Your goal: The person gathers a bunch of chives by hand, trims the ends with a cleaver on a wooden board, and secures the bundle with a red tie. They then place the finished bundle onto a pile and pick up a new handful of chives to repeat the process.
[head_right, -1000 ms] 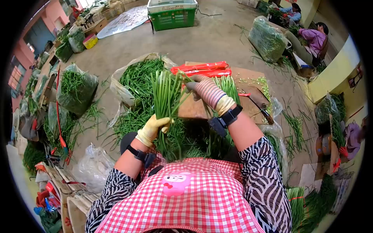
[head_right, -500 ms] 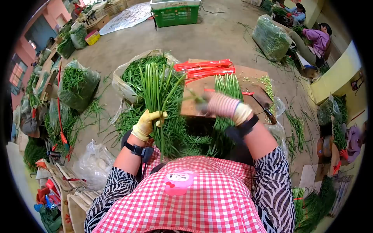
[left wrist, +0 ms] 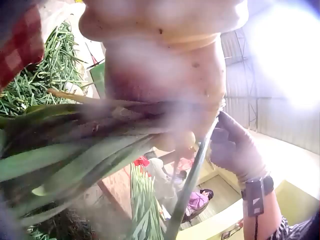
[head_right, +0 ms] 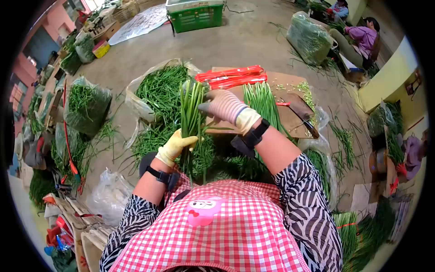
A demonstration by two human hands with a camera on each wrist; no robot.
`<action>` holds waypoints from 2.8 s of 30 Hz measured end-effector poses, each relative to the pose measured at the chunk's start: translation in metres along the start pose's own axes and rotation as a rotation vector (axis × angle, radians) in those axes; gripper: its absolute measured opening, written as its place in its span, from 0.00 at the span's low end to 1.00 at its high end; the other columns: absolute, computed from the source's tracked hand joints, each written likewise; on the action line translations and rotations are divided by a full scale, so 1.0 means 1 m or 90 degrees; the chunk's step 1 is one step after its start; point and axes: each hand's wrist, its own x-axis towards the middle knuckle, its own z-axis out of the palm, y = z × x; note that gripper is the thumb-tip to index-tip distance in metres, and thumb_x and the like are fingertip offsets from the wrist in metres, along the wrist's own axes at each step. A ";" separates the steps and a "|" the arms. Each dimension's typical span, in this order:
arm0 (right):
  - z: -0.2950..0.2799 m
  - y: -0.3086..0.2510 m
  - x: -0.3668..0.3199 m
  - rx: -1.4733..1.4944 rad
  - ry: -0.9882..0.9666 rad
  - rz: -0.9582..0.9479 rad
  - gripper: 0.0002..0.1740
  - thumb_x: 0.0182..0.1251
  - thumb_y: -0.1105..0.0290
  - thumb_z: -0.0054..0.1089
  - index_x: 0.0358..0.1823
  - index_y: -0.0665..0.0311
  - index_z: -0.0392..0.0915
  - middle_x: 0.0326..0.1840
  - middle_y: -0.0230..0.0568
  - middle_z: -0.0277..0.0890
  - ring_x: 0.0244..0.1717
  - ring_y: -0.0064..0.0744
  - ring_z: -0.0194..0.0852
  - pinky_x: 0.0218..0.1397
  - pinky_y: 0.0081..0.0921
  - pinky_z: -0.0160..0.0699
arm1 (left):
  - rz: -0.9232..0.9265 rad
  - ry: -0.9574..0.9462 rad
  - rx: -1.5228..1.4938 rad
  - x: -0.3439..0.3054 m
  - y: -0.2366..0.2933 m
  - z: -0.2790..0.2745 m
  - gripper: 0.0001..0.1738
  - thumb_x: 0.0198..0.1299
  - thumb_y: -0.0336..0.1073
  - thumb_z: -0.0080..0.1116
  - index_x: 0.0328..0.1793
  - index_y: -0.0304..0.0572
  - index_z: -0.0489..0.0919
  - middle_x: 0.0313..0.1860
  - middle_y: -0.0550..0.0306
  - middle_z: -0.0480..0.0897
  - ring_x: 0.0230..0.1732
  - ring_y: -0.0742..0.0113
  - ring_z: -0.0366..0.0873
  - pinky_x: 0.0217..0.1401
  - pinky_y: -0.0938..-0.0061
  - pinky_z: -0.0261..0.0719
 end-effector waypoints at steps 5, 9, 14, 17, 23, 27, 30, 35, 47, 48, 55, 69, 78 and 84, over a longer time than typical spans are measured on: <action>-0.007 0.010 -0.015 0.273 -0.030 -0.059 0.14 0.73 0.59 0.64 0.39 0.65 0.83 0.22 0.30 0.75 0.20 0.20 0.73 0.24 0.21 0.71 | 0.027 0.025 -0.015 -0.003 0.004 0.005 0.18 0.64 0.37 0.67 0.55 0.32 0.86 0.27 0.64 0.79 0.26 0.75 0.72 0.32 0.77 0.70; -0.037 0.011 -0.032 0.604 -0.004 -0.116 0.10 0.75 0.62 0.62 0.40 0.60 0.79 0.24 0.25 0.71 0.19 0.18 0.65 0.24 0.20 0.61 | 0.028 0.051 -0.063 -0.001 0.003 0.004 0.20 0.62 0.34 0.69 0.59 0.32 0.85 0.31 0.65 0.81 0.28 0.76 0.72 0.34 0.77 0.73; -0.038 -0.022 -0.063 0.006 -0.083 -0.072 0.30 0.64 0.65 0.67 0.68 0.67 0.79 0.31 0.36 0.83 0.24 0.23 0.81 0.29 0.22 0.80 | 0.030 0.097 -0.033 0.004 -0.009 -0.005 0.12 0.64 0.29 0.68 0.54 0.38 0.85 0.34 0.67 0.82 0.29 0.78 0.75 0.33 0.79 0.74; -0.011 -0.006 -0.031 -0.032 0.086 -0.044 0.24 0.65 0.61 0.70 0.56 0.70 0.84 0.32 0.39 0.86 0.25 0.26 0.84 0.31 0.27 0.84 | 0.042 0.090 -0.004 0.009 -0.011 0.001 0.11 0.64 0.30 0.69 0.52 0.39 0.84 0.33 0.67 0.82 0.28 0.79 0.74 0.33 0.79 0.74; 0.010 0.015 -0.007 0.110 0.144 -0.003 0.18 0.69 0.58 0.65 0.44 0.68 0.87 0.29 0.43 0.87 0.27 0.33 0.88 0.37 0.31 0.86 | 0.032 0.103 -0.005 0.010 -0.013 0.007 0.12 0.62 0.30 0.72 0.51 0.41 0.83 0.33 0.67 0.82 0.28 0.78 0.74 0.33 0.79 0.73; 0.002 0.015 -0.012 0.117 0.118 0.033 0.17 0.69 0.58 0.63 0.42 0.67 0.88 0.29 0.41 0.87 0.26 0.30 0.86 0.33 0.29 0.84 | 0.019 0.080 -0.032 0.006 -0.011 0.007 0.12 0.65 0.32 0.70 0.52 0.40 0.83 0.32 0.67 0.80 0.28 0.78 0.74 0.32 0.79 0.72; -0.003 0.024 -0.008 0.127 0.175 0.020 0.16 0.69 0.59 0.64 0.43 0.65 0.88 0.29 0.41 0.87 0.27 0.29 0.85 0.33 0.28 0.83 | 0.023 0.065 -0.052 0.007 -0.011 0.007 0.12 0.67 0.35 0.69 0.53 0.40 0.83 0.31 0.67 0.80 0.27 0.78 0.73 0.32 0.80 0.72; -0.053 0.033 -0.024 0.433 0.243 -0.084 0.16 0.70 0.61 0.69 0.49 0.65 0.84 0.40 0.35 0.88 0.37 0.24 0.85 0.44 0.24 0.85 | 0.030 0.075 -0.046 0.006 -0.013 0.001 0.11 0.69 0.36 0.68 0.53 0.40 0.83 0.32 0.68 0.80 0.27 0.79 0.73 0.31 0.81 0.71; -0.020 0.031 0.015 -0.097 0.155 -0.122 0.25 0.61 0.52 0.77 0.52 0.63 0.88 0.41 0.45 0.88 0.44 0.37 0.86 0.55 0.33 0.84 | -0.009 0.082 0.013 0.009 -0.008 0.014 0.13 0.64 0.31 0.72 0.54 0.41 0.84 0.33 0.69 0.82 0.27 0.79 0.74 0.33 0.80 0.73; -0.020 0.031 0.014 -0.037 0.136 -0.120 0.20 0.64 0.54 0.75 0.45 0.64 0.89 0.40 0.41 0.89 0.42 0.31 0.85 0.52 0.32 0.84 | -0.010 0.073 0.016 0.007 -0.003 0.017 0.14 0.64 0.31 0.72 0.54 0.41 0.84 0.34 0.69 0.82 0.28 0.79 0.74 0.33 0.80 0.73; -0.054 0.042 -0.003 0.334 0.377 -0.267 0.18 0.71 0.60 0.68 0.51 0.67 0.85 0.47 0.45 0.86 0.48 0.35 0.82 0.56 0.33 0.81 | -0.013 0.050 -0.007 0.009 -0.005 0.014 0.17 0.64 0.31 0.71 0.58 0.41 0.83 0.37 0.68 0.82 0.30 0.79 0.74 0.34 0.80 0.74; 0.046 0.034 0.010 -0.047 0.236 -0.141 0.27 0.68 0.54 0.69 0.57 0.70 0.84 0.45 0.54 0.89 0.48 0.50 0.88 0.58 0.39 0.84 | 0.041 0.220 0.149 0.029 -0.030 0.013 0.18 0.64 0.31 0.71 0.60 0.42 0.84 0.34 0.68 0.84 0.27 0.80 0.75 0.32 0.80 0.74; 0.033 0.033 0.014 0.112 0.156 0.039 0.18 0.65 0.57 0.69 0.41 0.68 0.87 0.29 0.44 0.85 0.29 0.34 0.83 0.37 0.34 0.83 | 0.059 0.169 0.181 0.031 -0.044 0.000 0.32 0.61 0.31 0.71 0.74 0.43 0.80 0.53 0.63 0.90 0.49 0.77 0.84 0.55 0.78 0.82; 0.020 0.040 0.005 0.642 -0.024 0.011 0.08 0.69 0.62 0.65 0.33 0.54 0.79 0.19 0.23 0.68 0.17 0.22 0.63 0.24 0.23 0.64 | -0.005 0.101 0.138 0.026 -0.030 0.004 0.26 0.63 0.32 0.72 0.68 0.42 0.83 0.48 0.66 0.89 0.41 0.81 0.80 0.44 0.80 0.80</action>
